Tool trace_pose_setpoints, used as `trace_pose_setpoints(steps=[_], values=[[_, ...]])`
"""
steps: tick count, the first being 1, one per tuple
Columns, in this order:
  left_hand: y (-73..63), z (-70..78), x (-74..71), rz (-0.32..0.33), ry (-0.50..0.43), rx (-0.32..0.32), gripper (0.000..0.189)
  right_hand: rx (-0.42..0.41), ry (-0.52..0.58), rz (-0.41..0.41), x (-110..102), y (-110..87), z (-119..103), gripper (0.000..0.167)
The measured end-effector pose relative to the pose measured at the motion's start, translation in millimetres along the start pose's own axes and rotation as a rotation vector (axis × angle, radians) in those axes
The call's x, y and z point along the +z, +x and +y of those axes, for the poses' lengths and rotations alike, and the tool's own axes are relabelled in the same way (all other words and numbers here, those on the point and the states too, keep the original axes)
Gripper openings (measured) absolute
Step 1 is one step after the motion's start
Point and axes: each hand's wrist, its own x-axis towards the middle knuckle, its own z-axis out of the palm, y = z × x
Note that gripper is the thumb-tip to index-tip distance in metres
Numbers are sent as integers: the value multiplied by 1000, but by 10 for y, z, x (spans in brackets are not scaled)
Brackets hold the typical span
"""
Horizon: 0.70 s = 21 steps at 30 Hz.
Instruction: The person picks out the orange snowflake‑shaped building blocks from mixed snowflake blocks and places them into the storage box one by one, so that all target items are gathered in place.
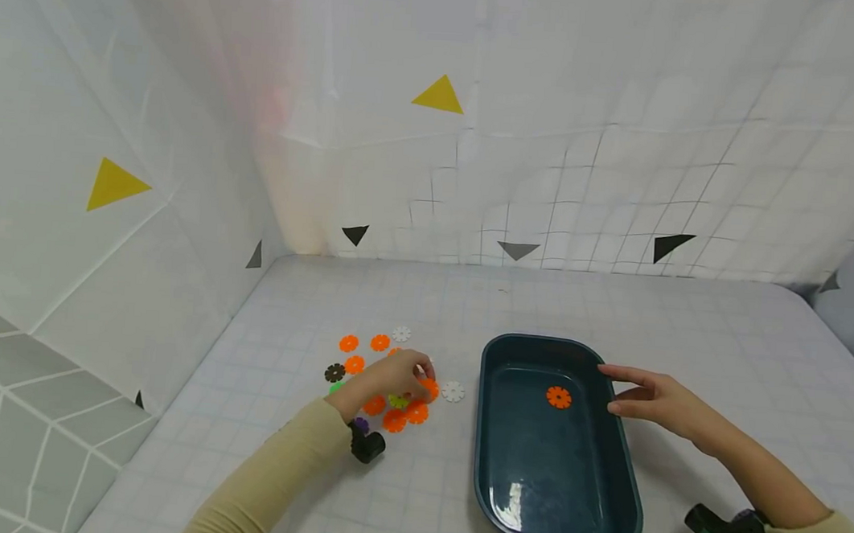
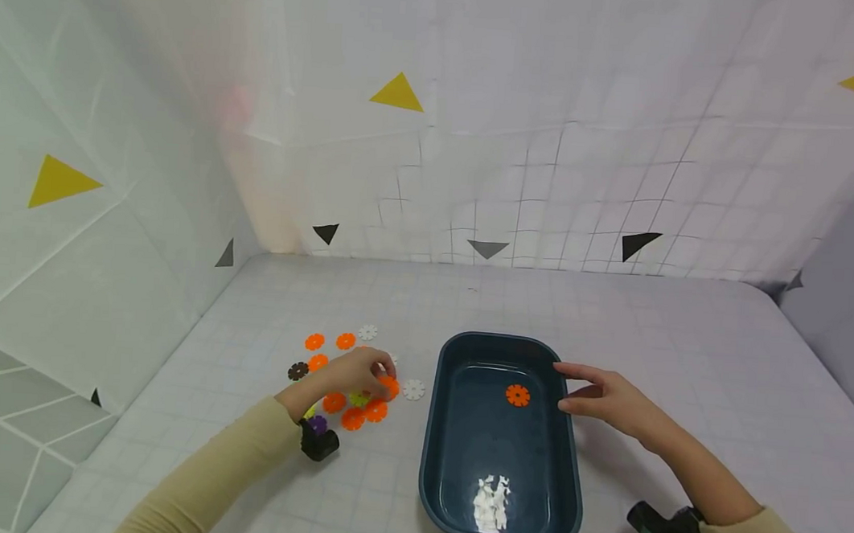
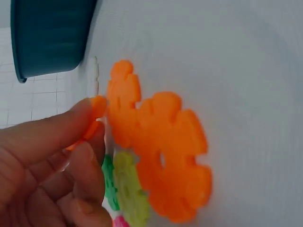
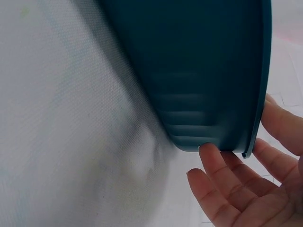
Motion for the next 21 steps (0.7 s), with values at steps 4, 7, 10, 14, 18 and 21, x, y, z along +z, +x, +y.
trace_pose_setpoints(steps=[4,7,10,14,18,21], values=[[6,-11,-35,-19,-79,-6,15,-8,3,-3,2,-4,3,65],[10,-11,-53,-24,-106,-14,15,-4,9,-1,3,-11,-5,66],[15,-5,-71,-23,-108,-26,16,-3,8,-1,1,-12,-10,66],[15,4,-91,-23,-98,-24,17,-8,11,-5,-10,0,-3,66],[6,19,-112,-34,-112,-16,17,-17,17,-12,-16,7,7,65],[-2,41,-131,-36,-149,-22,17,-20,20,-14,-12,3,11,65]])
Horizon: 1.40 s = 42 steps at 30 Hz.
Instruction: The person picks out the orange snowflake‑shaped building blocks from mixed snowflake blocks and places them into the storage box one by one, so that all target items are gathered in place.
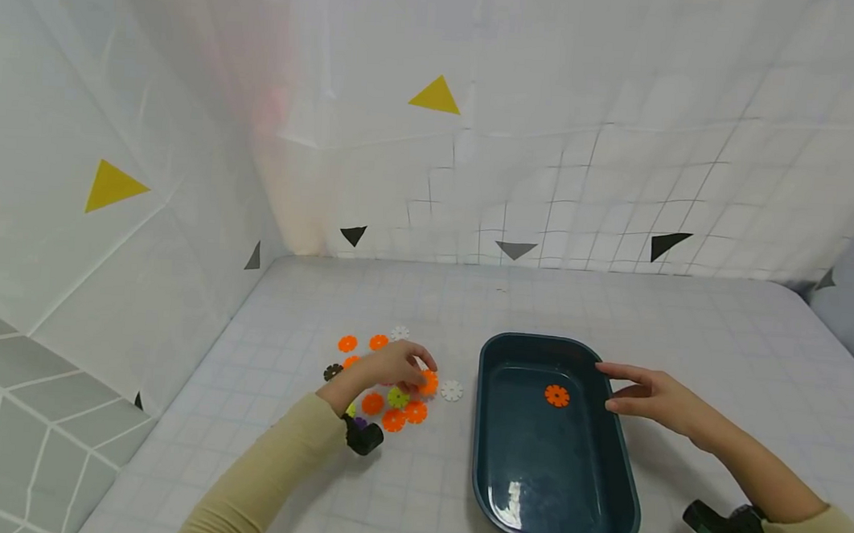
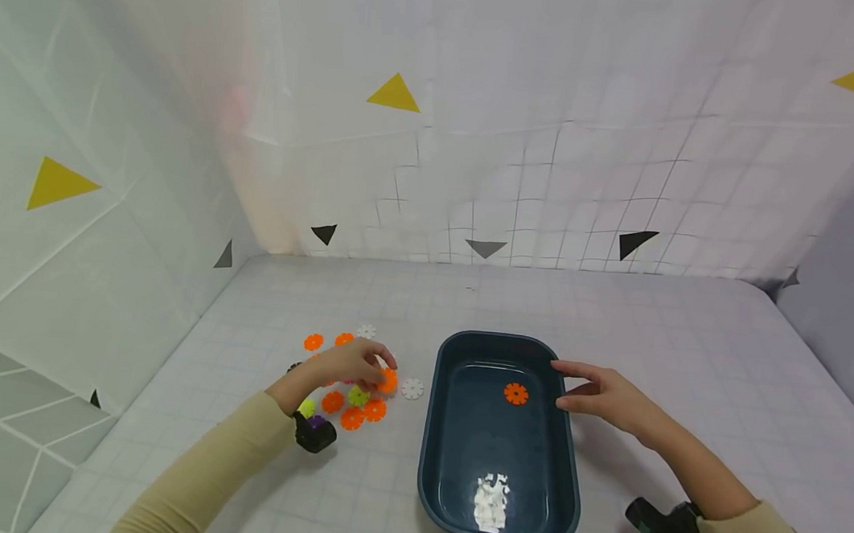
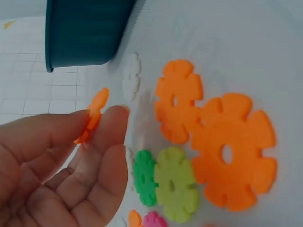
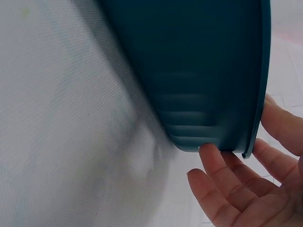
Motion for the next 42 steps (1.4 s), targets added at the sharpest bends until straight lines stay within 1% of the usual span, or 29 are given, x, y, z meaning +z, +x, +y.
trace_pose_setpoints(steps=[5,12,15,22,27,34,42], values=[[-9,47,-32,3,-39,-4,19,-12,-11,2,11,4,9,65],[-15,125,-83,16,-2,-25,20,2,3,2,-1,6,7,65],[-25,169,-105,20,1,-25,20,-1,1,0,7,3,0,65],[-40,279,-161,13,2,4,20,10,12,0,2,5,-1,65],[-33,364,-189,16,5,3,20,8,3,3,6,4,1,65],[-34,475,-209,4,-2,31,21,19,1,9,11,-8,-8,66],[-35,566,-210,2,-6,58,21,3,-1,11,7,-4,-8,64]])
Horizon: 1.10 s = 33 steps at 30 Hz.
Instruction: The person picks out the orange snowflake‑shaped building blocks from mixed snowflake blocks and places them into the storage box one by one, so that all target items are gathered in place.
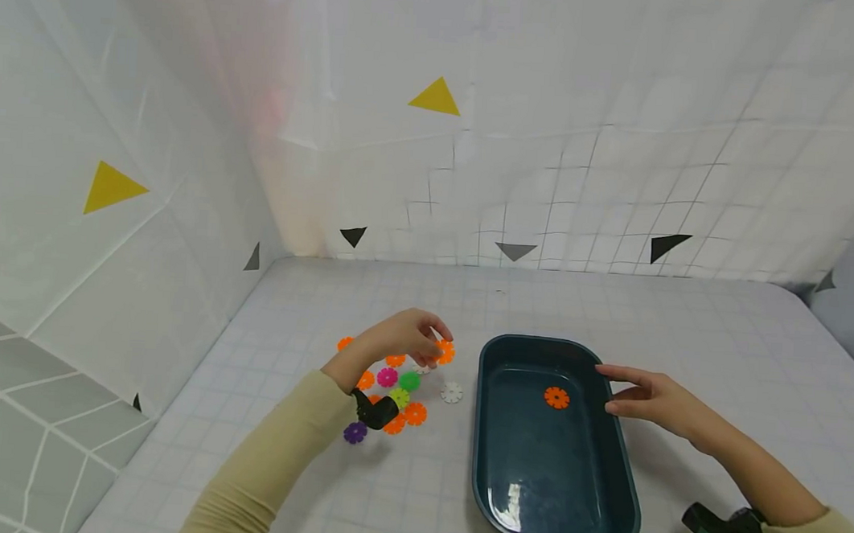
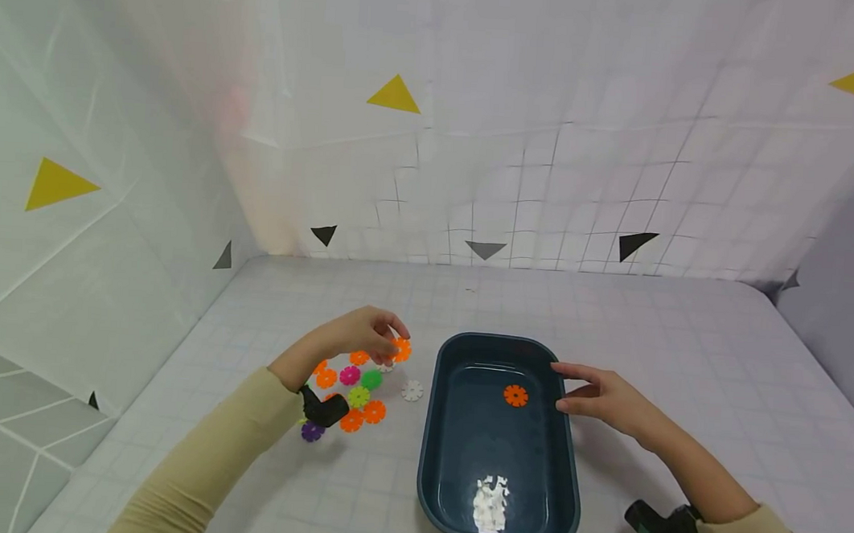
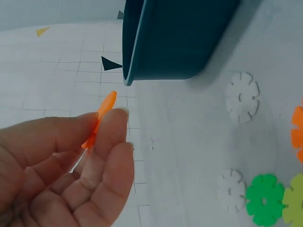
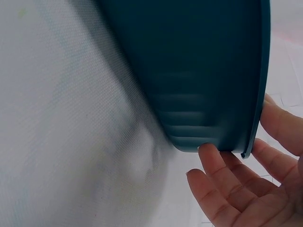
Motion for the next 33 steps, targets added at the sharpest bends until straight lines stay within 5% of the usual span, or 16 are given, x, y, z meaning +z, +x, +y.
trace_pose_setpoints(steps=[33], values=[[-17,160,102,-37,-23,57,20,-4,-5,13,13,0,3,64]])
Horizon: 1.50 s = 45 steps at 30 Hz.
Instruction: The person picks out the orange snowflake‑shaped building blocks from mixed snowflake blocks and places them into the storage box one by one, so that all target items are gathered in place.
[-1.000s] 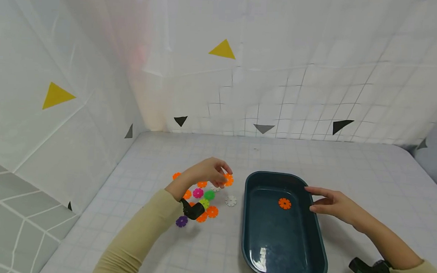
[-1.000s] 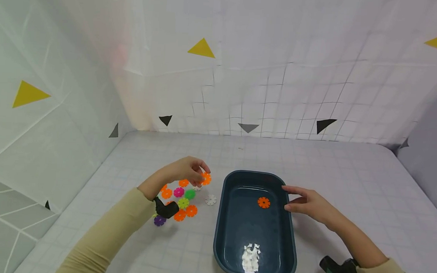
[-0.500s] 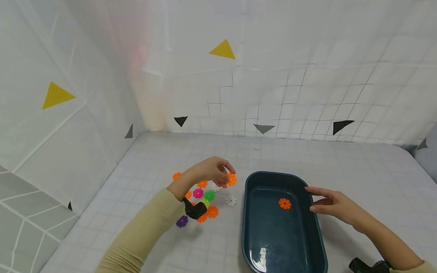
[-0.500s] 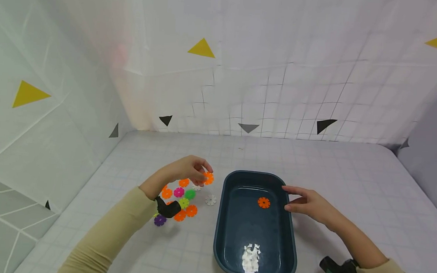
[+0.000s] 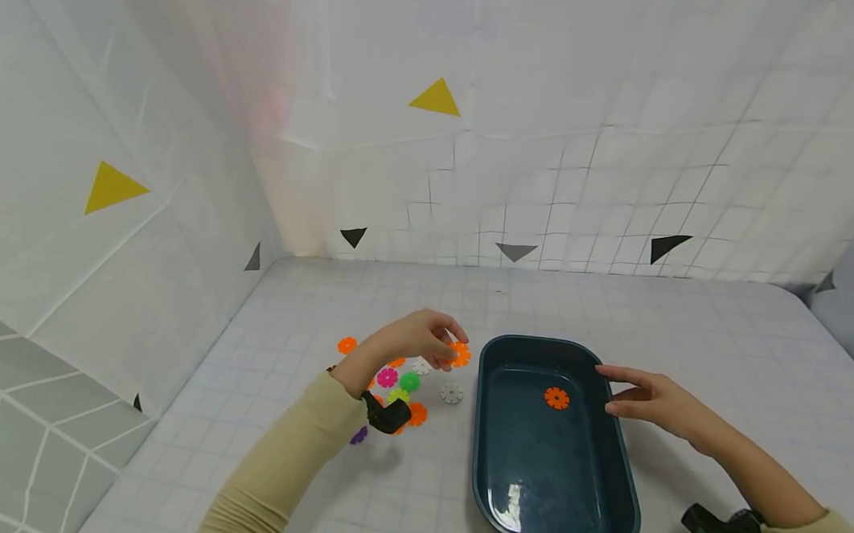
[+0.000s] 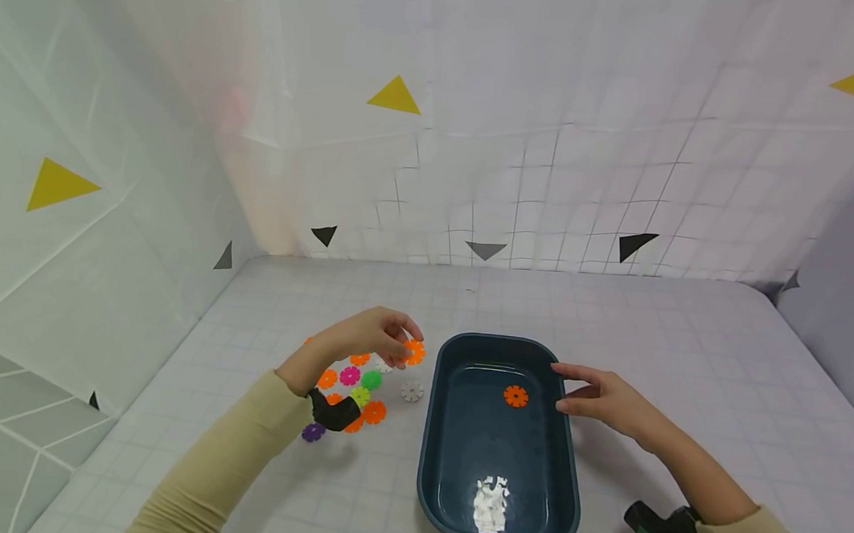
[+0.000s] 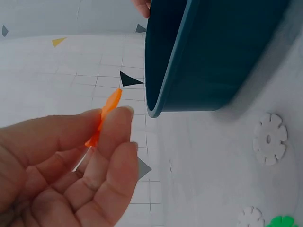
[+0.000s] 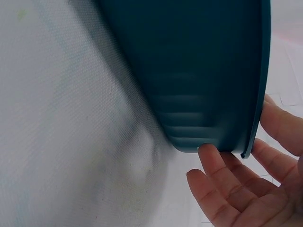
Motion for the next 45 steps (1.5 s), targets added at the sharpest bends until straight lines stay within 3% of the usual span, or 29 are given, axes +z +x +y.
trace_pose_setpoints(steps=[26,45], values=[[107,162,318,-57,-32,47,19,-5,-11,10,11,-12,12,64],[109,267,409,-105,-76,84,21,-5,6,6,18,-16,21,64]])
